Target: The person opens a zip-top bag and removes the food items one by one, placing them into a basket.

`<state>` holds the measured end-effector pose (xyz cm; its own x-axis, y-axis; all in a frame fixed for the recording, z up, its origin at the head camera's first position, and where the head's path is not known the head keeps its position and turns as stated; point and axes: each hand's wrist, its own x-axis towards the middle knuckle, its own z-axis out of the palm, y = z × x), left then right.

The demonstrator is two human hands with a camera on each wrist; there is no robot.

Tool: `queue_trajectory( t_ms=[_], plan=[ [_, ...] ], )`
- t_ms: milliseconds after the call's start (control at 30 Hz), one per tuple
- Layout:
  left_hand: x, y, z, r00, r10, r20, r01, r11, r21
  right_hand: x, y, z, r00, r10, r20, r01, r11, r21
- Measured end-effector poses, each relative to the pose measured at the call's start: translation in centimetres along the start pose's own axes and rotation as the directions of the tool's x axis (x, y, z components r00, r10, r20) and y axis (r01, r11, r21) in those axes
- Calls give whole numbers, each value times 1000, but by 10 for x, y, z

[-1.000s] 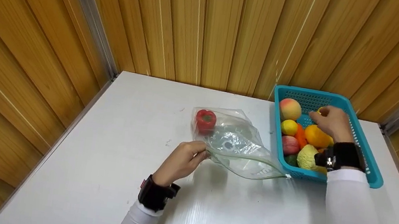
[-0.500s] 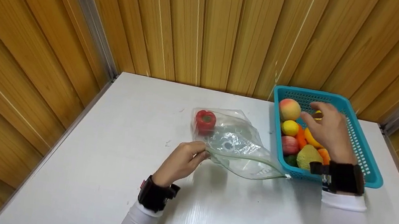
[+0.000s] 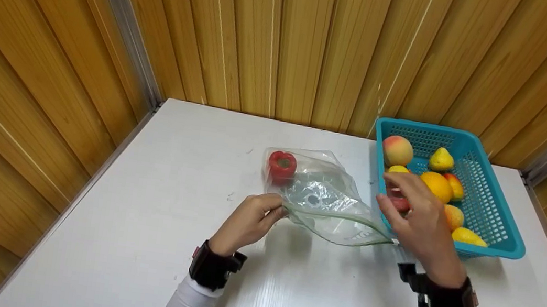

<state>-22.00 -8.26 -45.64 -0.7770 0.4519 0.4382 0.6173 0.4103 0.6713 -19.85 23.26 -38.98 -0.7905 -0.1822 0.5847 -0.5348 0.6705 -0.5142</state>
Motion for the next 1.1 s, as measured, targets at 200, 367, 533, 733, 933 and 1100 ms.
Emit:
queue_trajectory(
  t_ms=[200, 367, 533, 733, 933, 1100],
  plan=[
    [0, 1, 0, 1000, 8, 2, -8, 1000, -4, -20, -15, 13, 984, -179, -16, 180, 982, 57],
    [0, 0, 0, 1000, 3, 8, -3, 1000, -8, -32, -24, 21, 954, -298, -15, 298, 948, 111],
    [0, 0, 0, 1000, 10, 2, -10, 1000, 8, -39, -26, 31, 911, -412, 0, 406, 899, 166],
    [-1, 1, 1, 1000, 11, 2, -11, 1000, 14, -46, -25, 43, 902, -423, 91, 411, 903, 126],
    [-1, 0, 1, 1000, 10, 5, -10, 1000, 11, -47, -21, 57, 929, -304, 212, 304, 952, 31],
    [-1, -1, 2, 1000, 24, 4, -24, 1000, 11, -42, -16, 74, 933, -233, 274, 246, 969, -14]
  ],
)
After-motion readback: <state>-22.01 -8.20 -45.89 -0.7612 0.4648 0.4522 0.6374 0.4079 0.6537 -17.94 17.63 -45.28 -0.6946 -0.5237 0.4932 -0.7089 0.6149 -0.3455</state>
